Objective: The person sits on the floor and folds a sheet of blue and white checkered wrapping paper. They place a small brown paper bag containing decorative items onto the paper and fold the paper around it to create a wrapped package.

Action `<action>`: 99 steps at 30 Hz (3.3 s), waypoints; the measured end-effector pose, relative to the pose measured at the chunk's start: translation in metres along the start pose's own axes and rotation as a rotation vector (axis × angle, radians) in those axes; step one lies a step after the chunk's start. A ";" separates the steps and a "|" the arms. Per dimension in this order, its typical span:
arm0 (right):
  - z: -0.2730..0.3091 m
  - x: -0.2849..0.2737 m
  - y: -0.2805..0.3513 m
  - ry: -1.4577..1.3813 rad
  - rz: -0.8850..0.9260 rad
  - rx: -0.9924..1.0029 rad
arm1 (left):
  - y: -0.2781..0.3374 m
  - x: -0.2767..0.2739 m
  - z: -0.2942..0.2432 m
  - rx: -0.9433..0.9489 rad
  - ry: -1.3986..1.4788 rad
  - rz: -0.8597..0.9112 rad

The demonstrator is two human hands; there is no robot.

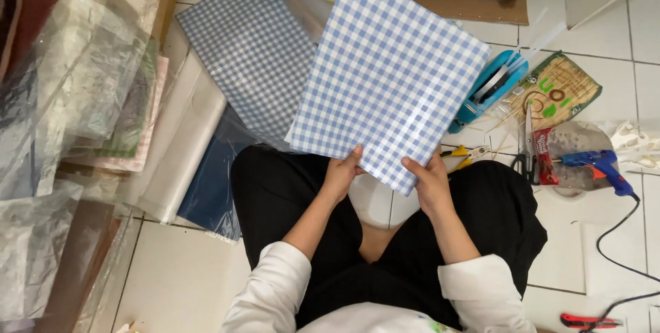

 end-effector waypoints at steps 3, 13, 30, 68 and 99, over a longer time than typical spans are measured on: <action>0.010 0.004 -0.003 0.046 -0.110 0.042 | -0.014 -0.016 0.001 -0.014 0.100 -0.022; 0.014 0.001 -0.009 0.201 -0.113 -0.012 | -0.035 -0.053 -0.012 0.117 0.523 -0.191; 0.001 -0.011 -0.023 0.104 -0.128 0.042 | -0.039 -0.061 0.000 0.103 0.571 -0.137; -0.005 -0.364 -0.108 1.772 -0.550 0.208 | -0.003 0.013 -0.006 -0.167 0.026 -0.074; -0.047 0.026 0.148 -0.109 0.674 0.535 | -0.036 -0.031 0.037 -0.079 0.614 -0.196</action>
Point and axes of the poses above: each hand's wrist, its own y-axis away from the middle knuckle, its own x-axis out of the palm, z = x × y, the point moved 6 cm from there along -y, towards the middle knuckle, and after that the axes turned 8 degrees about -y, right-handed, at the moved point
